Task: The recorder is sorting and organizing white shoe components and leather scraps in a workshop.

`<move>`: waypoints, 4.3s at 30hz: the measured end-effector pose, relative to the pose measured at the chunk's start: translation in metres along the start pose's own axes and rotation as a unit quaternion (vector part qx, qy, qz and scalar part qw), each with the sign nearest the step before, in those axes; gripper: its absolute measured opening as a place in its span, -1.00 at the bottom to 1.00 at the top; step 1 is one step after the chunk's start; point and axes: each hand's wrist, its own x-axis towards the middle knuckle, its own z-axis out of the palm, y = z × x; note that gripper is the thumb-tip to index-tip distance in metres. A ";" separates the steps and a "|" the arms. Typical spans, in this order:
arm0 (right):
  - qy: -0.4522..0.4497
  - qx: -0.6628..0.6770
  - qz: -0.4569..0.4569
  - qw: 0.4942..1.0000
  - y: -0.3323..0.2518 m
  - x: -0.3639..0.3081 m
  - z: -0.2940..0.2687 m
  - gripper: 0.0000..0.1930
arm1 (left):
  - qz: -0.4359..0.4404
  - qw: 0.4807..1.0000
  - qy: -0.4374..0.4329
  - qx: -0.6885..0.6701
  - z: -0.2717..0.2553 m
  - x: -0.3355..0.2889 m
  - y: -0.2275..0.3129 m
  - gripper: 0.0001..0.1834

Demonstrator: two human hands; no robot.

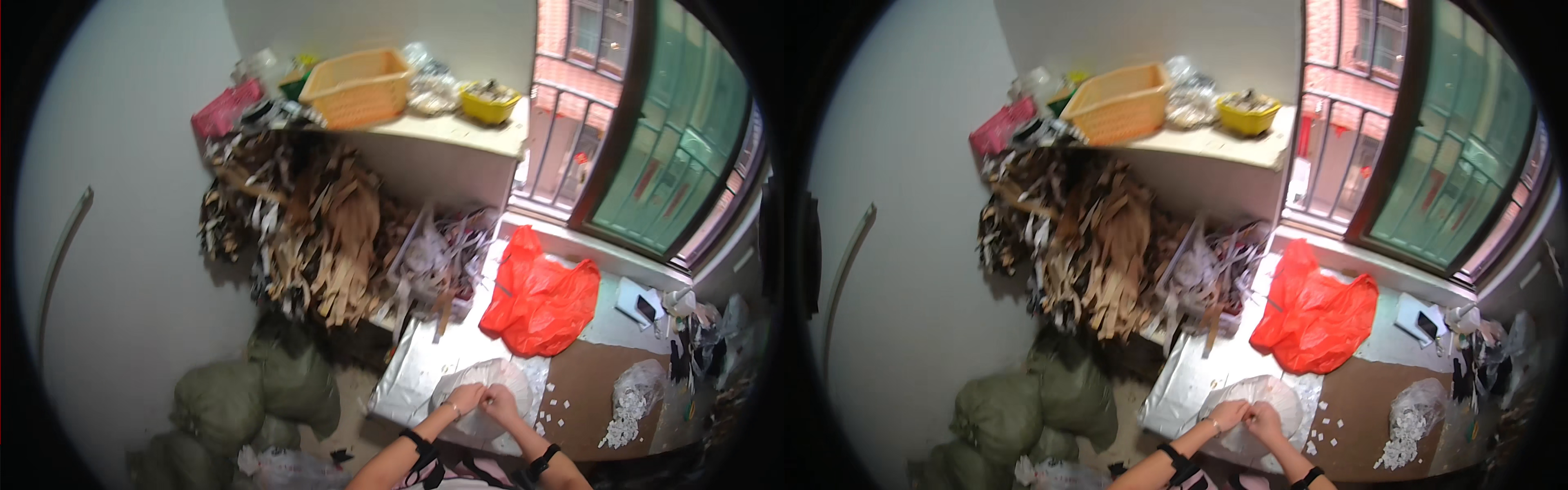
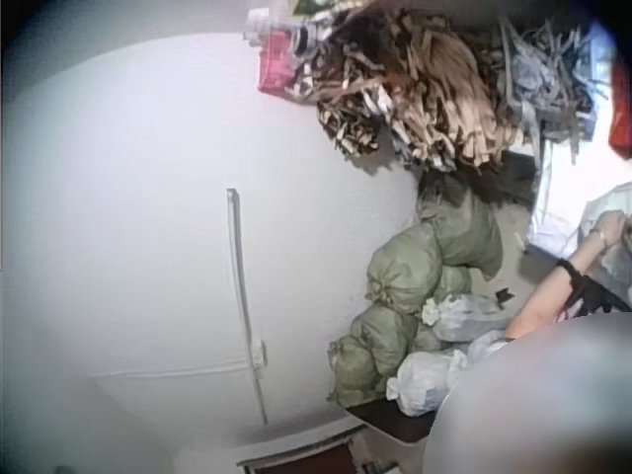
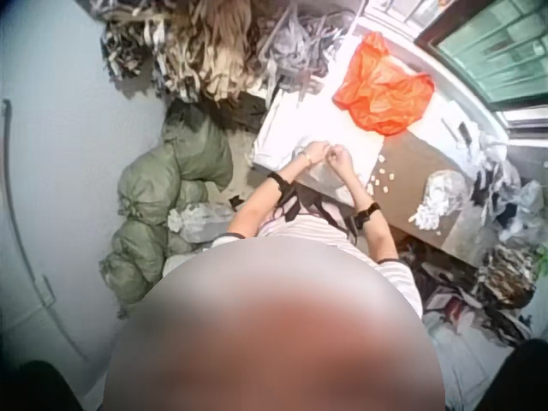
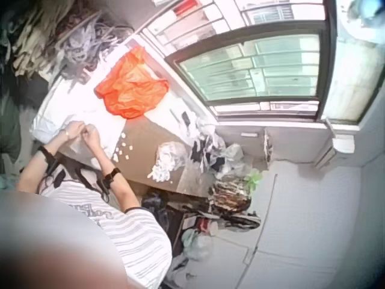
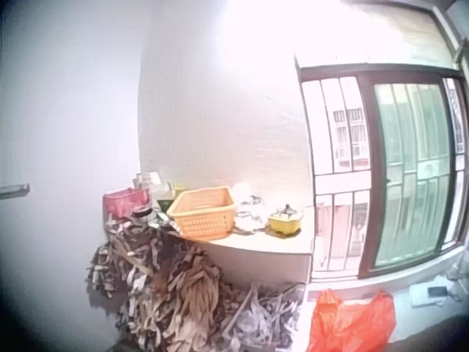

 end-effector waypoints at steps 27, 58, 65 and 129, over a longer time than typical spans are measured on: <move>0.108 -0.106 -0.003 0.989 -0.012 -0.016 0.004 -0.82 | 0.145 0.982 -0.105 -0.052 -0.021 0.017 -0.017 -0.87; -0.145 -0.347 -0.083 0.923 -0.022 -0.002 -0.012 -0.64 | -0.088 0.974 0.149 -0.146 -0.122 -0.113 -0.090 -0.89; -0.214 -0.357 -0.060 0.907 -0.020 0.016 -0.008 -0.77 | -0.219 0.836 0.386 -0.324 -0.169 -0.258 -0.192 -0.84; 0.606 -0.007 0.780 0.159 0.012 -1.300 -0.071 -0.65 | 0.397 0.643 -0.540 0.370 0.909 -0.246 0.764 -0.51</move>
